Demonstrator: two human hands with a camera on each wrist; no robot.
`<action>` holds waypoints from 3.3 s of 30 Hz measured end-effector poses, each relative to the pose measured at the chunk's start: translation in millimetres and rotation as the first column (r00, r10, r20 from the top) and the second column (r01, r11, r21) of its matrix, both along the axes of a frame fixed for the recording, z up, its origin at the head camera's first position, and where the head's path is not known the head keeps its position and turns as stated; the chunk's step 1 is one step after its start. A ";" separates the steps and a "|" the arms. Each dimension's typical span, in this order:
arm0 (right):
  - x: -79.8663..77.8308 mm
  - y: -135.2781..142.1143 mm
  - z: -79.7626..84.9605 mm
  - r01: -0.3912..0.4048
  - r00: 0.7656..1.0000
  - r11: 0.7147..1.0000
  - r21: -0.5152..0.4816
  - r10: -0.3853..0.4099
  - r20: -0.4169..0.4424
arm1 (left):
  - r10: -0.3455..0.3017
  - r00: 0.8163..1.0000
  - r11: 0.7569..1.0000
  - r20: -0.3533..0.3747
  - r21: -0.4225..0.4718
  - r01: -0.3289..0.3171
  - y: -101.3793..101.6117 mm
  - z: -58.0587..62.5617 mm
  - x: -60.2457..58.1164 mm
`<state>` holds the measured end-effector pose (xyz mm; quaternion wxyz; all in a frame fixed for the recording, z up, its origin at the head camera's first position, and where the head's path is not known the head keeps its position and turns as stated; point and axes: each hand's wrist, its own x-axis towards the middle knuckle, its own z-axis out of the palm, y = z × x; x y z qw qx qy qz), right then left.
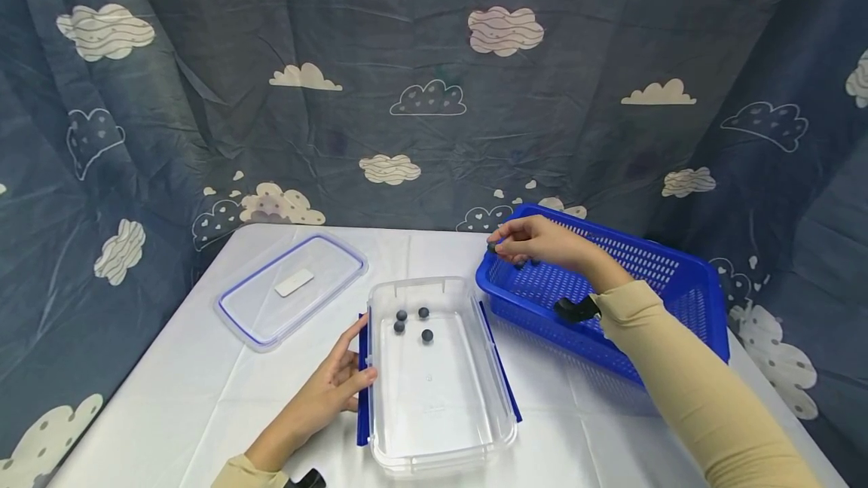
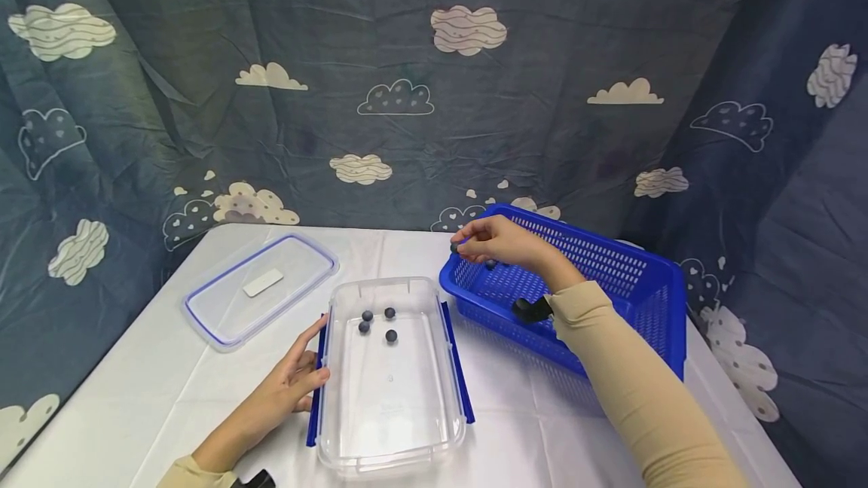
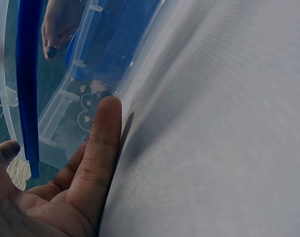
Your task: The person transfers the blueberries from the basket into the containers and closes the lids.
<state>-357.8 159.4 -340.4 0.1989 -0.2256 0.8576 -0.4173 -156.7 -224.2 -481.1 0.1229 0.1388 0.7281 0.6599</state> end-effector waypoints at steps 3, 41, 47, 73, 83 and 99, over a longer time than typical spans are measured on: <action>2.3 -6.0 0.1 -0.020 1.000 1.000 -0.005 0.020 -0.007 | 0.001 1.000 1.000 0.000 -0.001 -0.001 -0.1 -0.8 0.4; 35.3 -94.9 -20.8 -0.293 0.954 0.955 -0.036 0.294 0.056 | -0.002 1.000 1.000 -0.014 0.016 0.002 -1.1 1.9 1.8; 40.8 -108.7 -28.8 -0.314 0.946 0.949 -0.019 0.314 0.084 | 0.001 1.000 1.000 -0.016 0.011 -0.001 -0.5 3.3 2.8; 55.2 -143.7 -29.4 -0.420 0.899 0.904 0.076 0.403 0.171 | 0.020 1.000 1.000 0.009 -0.004 -0.020 -0.6 4.7 2.9; 56.1 -156.6 -35.1 -0.412 0.896 0.906 0.092 0.385 0.222 | 0.027 0.999 1.000 0.017 -0.012 -0.027 -0.5 4.0 2.1; 57.4 -163.0 -46.0 -0.419 0.892 0.901 0.116 0.383 0.241 | 0.022 1.000 0.999 0.014 -0.029 -0.022 -1.0 2.6 1.0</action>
